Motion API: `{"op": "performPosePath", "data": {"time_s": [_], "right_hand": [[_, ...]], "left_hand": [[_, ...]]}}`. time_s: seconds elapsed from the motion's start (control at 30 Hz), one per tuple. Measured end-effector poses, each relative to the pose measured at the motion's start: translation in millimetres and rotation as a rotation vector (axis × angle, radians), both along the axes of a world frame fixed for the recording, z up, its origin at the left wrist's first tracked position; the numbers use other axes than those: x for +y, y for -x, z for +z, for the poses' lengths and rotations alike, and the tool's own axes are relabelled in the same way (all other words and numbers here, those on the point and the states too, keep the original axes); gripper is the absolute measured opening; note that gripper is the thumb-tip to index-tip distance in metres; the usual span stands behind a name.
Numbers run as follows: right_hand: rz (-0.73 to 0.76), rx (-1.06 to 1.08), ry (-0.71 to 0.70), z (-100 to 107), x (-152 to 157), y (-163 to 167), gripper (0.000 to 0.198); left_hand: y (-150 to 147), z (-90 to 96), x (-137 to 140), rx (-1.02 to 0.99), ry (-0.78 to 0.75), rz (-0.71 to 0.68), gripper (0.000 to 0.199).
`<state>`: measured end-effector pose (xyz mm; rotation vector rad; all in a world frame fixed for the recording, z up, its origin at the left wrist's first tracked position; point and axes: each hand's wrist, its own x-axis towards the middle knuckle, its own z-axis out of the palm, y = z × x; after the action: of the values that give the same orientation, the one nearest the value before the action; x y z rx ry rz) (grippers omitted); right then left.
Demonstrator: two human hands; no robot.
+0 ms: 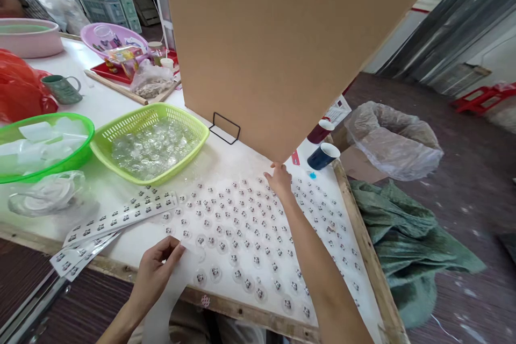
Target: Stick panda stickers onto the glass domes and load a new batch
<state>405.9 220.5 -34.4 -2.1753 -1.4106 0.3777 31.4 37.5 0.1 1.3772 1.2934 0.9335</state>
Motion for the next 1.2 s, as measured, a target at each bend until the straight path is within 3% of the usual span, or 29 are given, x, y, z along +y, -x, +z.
{"op": "performPosePath", "data": {"time_s": [0.2, 0.4, 0.6, 0.87, 1.2], "right_hand": [[-0.006, 0.185, -0.004, -2, -6, -25, 0.015], [-0.048, 0.321, 0.010, -16, -3, -25, 0.015], [-0.059, 0.378, 0.018, -13, -4, -25, 0.018], [-0.034, 0.319, 0.080, -8, -4, -18, 0.012], [-0.032, 0.074, 0.142, -8, 2, -9, 0.007]], "left_hand": [[0, -2.1, -2, 0.019, 0.015, -0.003, 0.038], [-4, 6.4, -4, 0.024, 0.000, 0.002, 0.039], [-1, 10.1, -5, 0.028, 0.021, 0.014, 0.039], [-4, 6.8, -5, 0.032, 0.012, 0.001, 0.039], [-2, 8.1, -3, 0.023, 0.022, 0.004, 0.039]]}}
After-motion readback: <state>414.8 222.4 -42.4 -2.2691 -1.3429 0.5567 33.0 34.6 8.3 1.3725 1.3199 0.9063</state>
